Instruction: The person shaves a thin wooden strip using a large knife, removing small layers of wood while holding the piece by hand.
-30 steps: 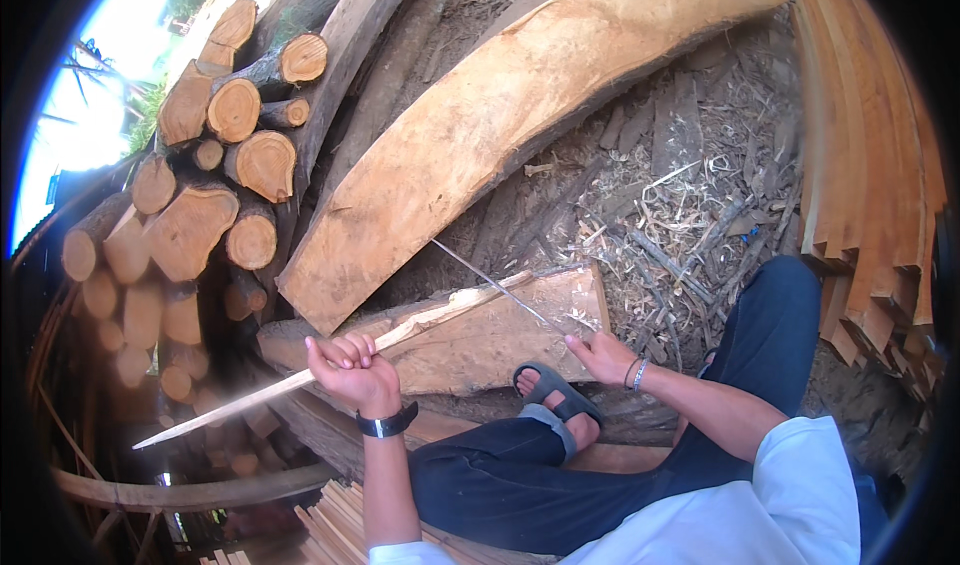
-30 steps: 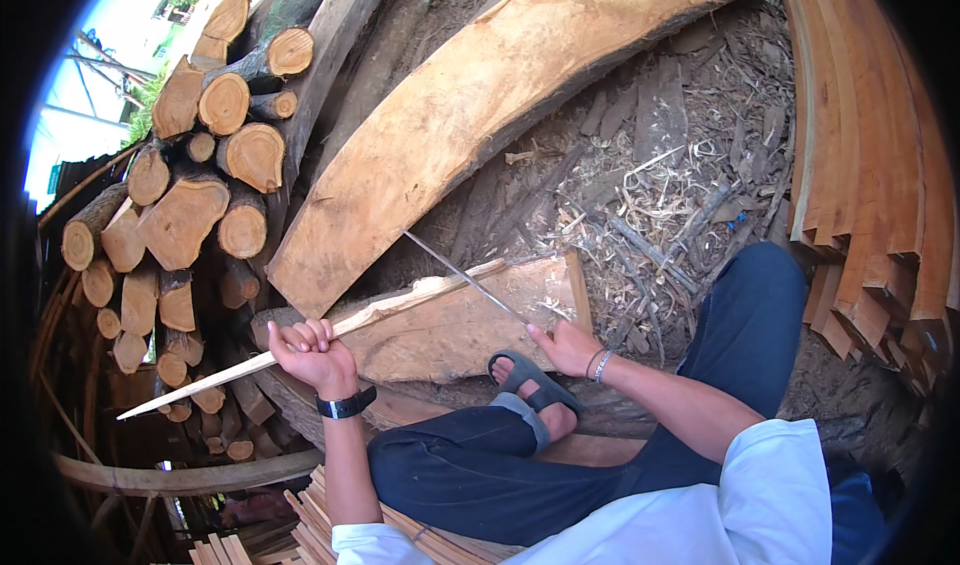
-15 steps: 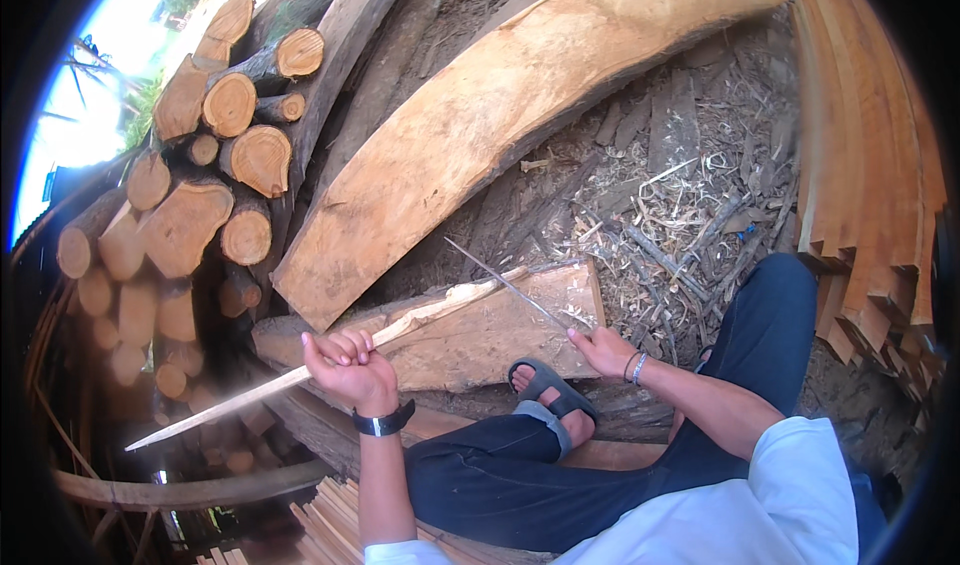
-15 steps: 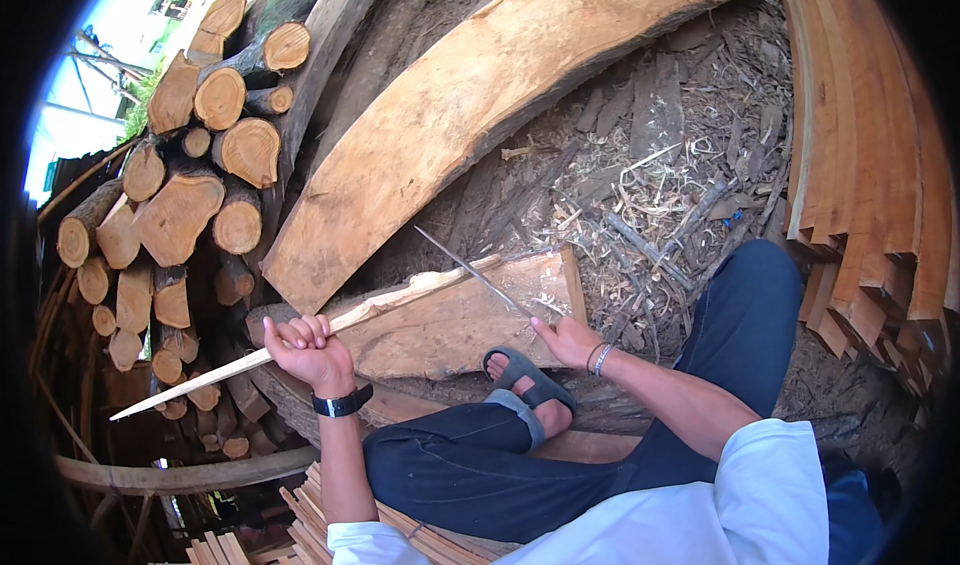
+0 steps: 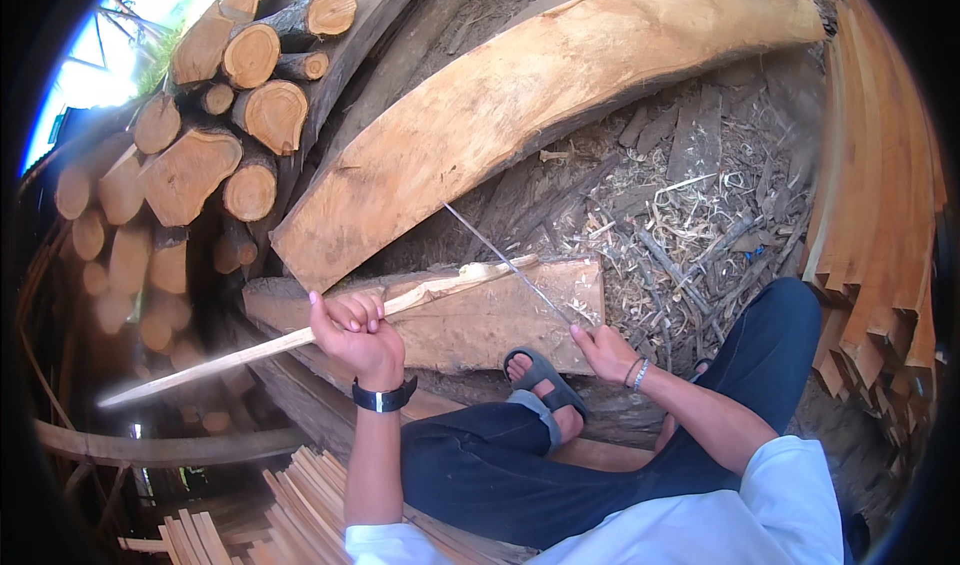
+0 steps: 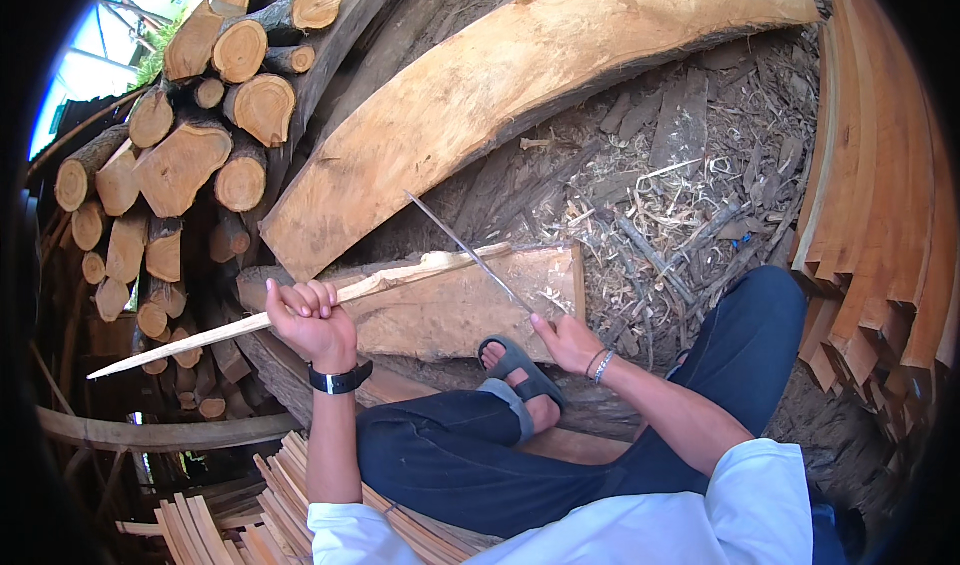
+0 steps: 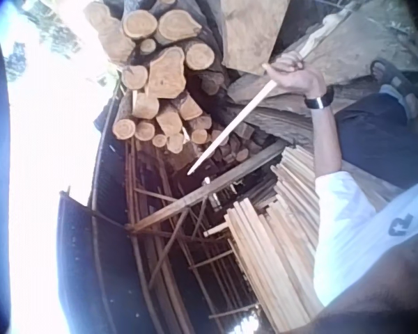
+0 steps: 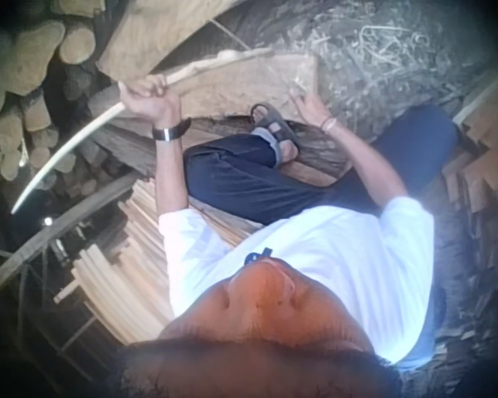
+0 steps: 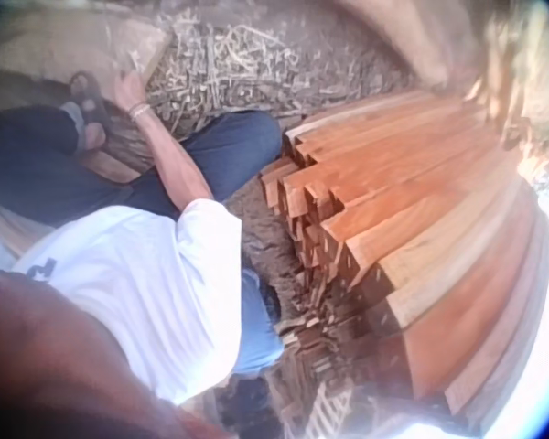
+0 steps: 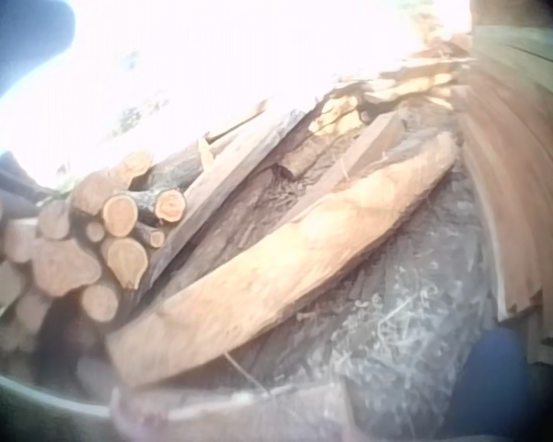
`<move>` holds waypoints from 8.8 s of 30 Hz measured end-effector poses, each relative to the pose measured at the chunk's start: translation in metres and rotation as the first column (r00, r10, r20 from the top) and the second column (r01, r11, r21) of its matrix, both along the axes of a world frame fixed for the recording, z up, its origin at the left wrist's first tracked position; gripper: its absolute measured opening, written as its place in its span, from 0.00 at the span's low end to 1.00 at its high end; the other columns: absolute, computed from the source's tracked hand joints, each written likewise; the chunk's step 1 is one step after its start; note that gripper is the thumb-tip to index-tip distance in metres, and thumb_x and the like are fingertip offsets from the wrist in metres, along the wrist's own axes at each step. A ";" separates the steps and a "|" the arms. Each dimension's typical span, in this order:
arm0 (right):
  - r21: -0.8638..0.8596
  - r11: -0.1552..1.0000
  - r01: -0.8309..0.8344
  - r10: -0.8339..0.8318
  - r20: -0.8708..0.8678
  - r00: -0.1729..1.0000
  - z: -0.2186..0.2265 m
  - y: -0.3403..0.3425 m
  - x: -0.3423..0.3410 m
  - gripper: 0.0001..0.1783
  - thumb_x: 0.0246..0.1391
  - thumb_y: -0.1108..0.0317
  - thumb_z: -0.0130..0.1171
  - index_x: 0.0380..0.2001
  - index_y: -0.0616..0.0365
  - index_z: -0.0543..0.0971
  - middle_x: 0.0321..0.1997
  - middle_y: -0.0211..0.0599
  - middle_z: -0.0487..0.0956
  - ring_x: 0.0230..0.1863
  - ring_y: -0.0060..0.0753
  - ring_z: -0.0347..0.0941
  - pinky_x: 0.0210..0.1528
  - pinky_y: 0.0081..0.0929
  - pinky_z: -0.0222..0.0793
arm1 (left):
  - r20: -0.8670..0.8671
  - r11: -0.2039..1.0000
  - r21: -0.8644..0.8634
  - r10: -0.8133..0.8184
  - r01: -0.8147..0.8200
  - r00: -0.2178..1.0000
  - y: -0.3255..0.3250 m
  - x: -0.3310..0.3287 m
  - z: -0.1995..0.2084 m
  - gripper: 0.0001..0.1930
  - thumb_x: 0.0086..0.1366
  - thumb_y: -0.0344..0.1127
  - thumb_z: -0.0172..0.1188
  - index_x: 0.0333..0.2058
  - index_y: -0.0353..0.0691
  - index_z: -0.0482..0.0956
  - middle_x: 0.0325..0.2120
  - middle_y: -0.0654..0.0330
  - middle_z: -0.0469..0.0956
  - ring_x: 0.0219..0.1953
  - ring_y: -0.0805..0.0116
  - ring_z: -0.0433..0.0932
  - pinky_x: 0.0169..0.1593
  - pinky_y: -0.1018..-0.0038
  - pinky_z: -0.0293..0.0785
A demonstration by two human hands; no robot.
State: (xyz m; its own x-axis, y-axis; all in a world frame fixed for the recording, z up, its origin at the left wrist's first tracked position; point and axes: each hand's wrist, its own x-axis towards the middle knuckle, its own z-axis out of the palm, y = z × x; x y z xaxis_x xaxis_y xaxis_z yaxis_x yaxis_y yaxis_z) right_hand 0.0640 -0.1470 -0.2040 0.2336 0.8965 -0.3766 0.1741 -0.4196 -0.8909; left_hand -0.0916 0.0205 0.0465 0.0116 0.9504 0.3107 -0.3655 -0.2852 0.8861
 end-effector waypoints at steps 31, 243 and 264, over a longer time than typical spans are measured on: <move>0.033 0.999 0.011 -0.011 -0.008 1.000 -0.002 -0.005 -0.001 0.46 0.59 0.36 0.37 0.11 0.74 0.72 0.11 0.61 0.69 0.18 0.56 0.71 0.27 0.48 0.66 | -0.032 0.999 -0.004 0.047 -0.047 0.998 -0.006 0.012 0.003 0.25 0.70 0.44 0.38 0.12 0.48 0.50 0.07 0.68 0.48 0.11 0.75 0.47 0.20 0.76 0.49; -0.131 0.989 -0.065 0.025 -0.286 0.958 -0.014 0.002 0.010 0.46 0.61 0.36 0.31 0.03 0.65 0.68 0.04 0.39 0.67 0.06 0.33 0.68 0.14 0.31 0.66 | -0.068 0.999 0.032 -0.031 0.033 0.997 -0.001 0.010 0.001 0.26 0.70 0.43 0.38 0.10 0.49 0.51 0.06 0.69 0.49 0.10 0.76 0.48 0.20 0.76 0.50; -0.156 0.984 -0.085 0.030 -0.325 0.945 -0.007 0.003 0.014 0.44 0.60 0.34 0.31 0.04 0.62 0.64 0.05 0.39 0.67 0.07 0.32 0.69 0.10 0.29 0.64 | -0.095 0.984 0.046 -0.168 0.173 0.981 0.001 0.003 -0.002 0.25 0.69 0.42 0.38 0.10 0.49 0.51 0.06 0.67 0.49 0.10 0.75 0.48 0.19 0.76 0.50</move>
